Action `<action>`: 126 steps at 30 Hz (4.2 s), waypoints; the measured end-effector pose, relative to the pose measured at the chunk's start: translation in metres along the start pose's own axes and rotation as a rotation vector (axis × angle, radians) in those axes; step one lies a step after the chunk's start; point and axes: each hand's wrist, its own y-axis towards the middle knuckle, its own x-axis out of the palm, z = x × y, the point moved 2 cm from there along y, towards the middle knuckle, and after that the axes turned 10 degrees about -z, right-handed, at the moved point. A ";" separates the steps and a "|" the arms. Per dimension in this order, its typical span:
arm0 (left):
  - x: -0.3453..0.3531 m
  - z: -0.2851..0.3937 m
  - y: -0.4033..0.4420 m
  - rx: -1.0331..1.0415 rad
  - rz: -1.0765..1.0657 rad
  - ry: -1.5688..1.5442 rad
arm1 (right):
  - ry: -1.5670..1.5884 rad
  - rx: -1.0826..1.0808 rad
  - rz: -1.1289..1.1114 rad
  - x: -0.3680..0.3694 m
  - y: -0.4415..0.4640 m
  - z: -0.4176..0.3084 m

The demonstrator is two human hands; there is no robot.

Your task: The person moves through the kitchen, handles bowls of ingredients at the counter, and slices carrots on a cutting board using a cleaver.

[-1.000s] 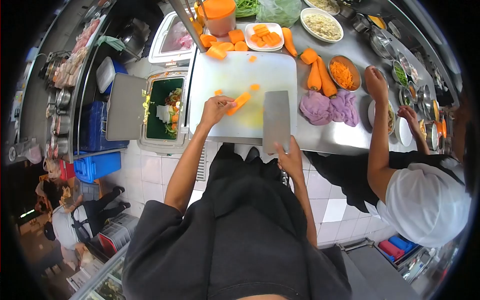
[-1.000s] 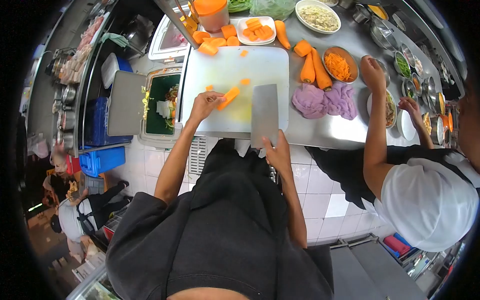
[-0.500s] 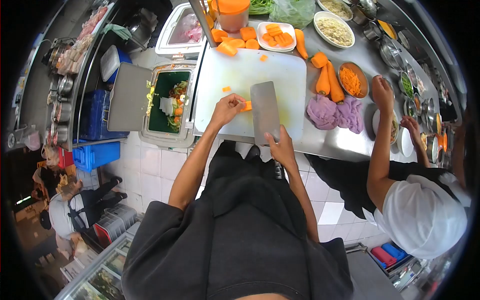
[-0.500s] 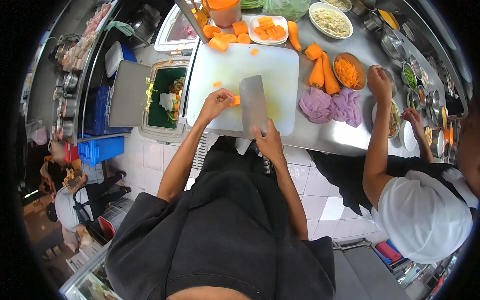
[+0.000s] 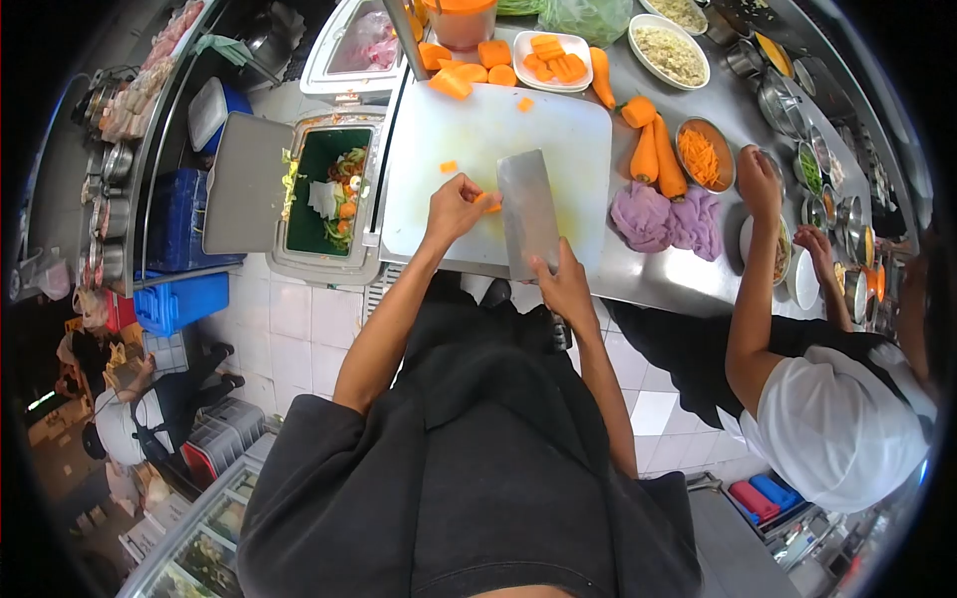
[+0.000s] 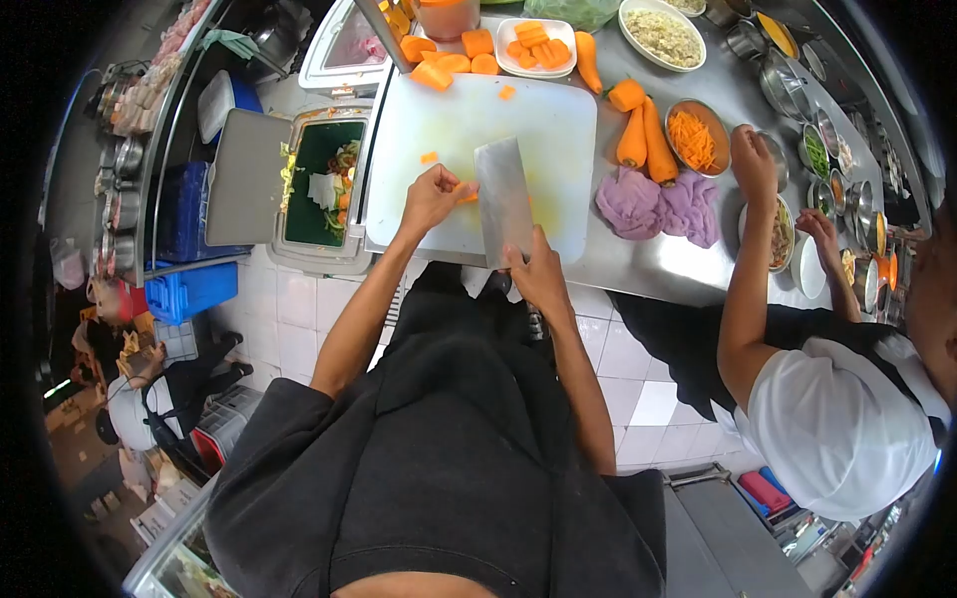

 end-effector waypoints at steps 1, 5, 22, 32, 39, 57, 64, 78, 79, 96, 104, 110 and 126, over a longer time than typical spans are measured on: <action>0.001 -0.002 0.001 -0.004 -0.001 -0.003 | -0.020 -0.073 0.047 0.002 0.004 0.007; 0.000 -0.006 0.004 -0.019 -0.005 -0.015 | -0.102 -0.128 0.089 0.001 0.006 0.015; 0.001 -0.001 -0.001 0.001 0.007 -0.026 | -0.166 -0.080 0.076 0.014 0.004 -0.014; 0.003 -0.004 -0.001 0.026 -0.012 -0.075 | -0.150 -0.233 0.159 0.019 0.008 0.002; 0.002 -0.001 -0.002 -0.005 -0.014 -0.038 | -0.142 -0.192 0.244 0.014 -0.007 -0.004; 0.000 0.006 -0.006 0.017 -0.025 -0.010 | -0.015 -0.014 0.099 0.000 0.012 0.030; 0.002 0.003 -0.005 -0.003 -0.024 -0.004 | 0.076 -0.089 0.085 0.007 0.026 0.031; 0.002 0.002 -0.004 0.004 -0.039 -0.024 | 0.402 -0.048 0.032 0.002 0.005 0.031; 0.002 0.003 -0.004 0.005 -0.042 -0.024 | 0.205 -0.079 0.062 0.001 0.007 0.035; 0.004 0.001 -0.003 0.044 -0.004 -0.011 | -0.273 -0.148 0.210 0.021 -0.010 0.008; 0.005 -0.001 -0.002 0.039 0.008 -0.024 | -0.204 -0.100 0.121 0.016 -0.004 0.000; 0.004 -0.001 -0.002 0.042 0.007 0.006 | -0.095 -0.127 0.151 0.007 -0.018 0.001; 0.003 0.004 -0.003 0.012 -0.017 0.015 | -0.129 -0.104 0.146 0.006 0.007 0.014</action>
